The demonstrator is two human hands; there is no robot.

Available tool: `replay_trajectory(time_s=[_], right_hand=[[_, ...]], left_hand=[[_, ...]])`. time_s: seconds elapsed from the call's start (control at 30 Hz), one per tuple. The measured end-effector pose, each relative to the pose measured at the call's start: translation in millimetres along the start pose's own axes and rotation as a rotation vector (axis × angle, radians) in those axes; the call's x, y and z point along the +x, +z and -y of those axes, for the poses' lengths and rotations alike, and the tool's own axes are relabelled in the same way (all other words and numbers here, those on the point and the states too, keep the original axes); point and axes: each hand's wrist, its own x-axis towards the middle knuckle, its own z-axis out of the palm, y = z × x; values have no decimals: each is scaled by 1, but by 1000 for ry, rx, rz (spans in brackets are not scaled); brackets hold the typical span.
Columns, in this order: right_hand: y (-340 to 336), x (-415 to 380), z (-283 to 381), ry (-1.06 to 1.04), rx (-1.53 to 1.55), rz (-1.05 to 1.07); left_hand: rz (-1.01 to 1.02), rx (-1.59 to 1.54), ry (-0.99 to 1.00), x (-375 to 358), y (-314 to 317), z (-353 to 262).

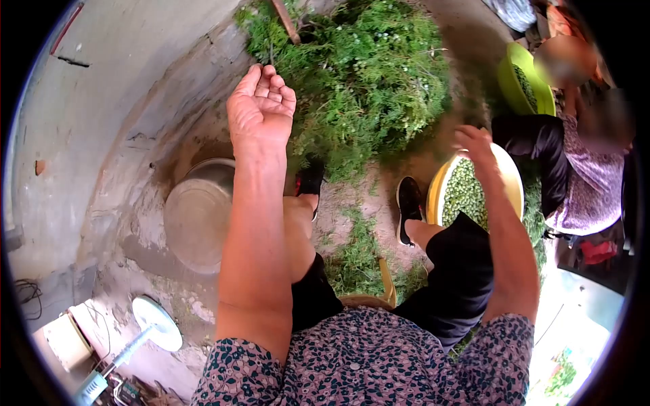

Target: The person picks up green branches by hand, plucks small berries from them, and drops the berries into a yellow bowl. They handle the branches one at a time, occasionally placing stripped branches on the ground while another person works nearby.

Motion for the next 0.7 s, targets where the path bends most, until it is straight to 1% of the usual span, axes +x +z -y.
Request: replay_trajectory(time_s=[0.03,0.13,0.27,0.33,0.4,0.43,0.5,0.53,0.6,0.63,0.7], right_hand=[[33,13,5,39,-7,18],[115,36,7,18,127,204],[215,62,0,106,379,266],[258,69,0,98,594,308],[295,76,3,98,548,280],[308,80,4,100,548,277],[328,89,6,243,336,234],[333,93,6,243,337,230],[340,97,6,361,656,172],[340,99,3,361,655,172],[335,105,-4,396,941,114]], left_hand=[[-13,-2,11,0,-1,-4],[-93,32,60,-3,-5,-15],[-146,32,98,-3,-13,-24],[-149,23,86,-5,-11,-24],[-136,14,53,-6,-10,-22],[-136,15,49,-5,-10,-21],[-162,13,54,-4,-9,-21],[-162,22,56,-5,-9,-21],[-159,14,45,-4,-9,-20],[-160,5,41,-5,-10,-21],[-151,6,41,-5,-10,-21]])
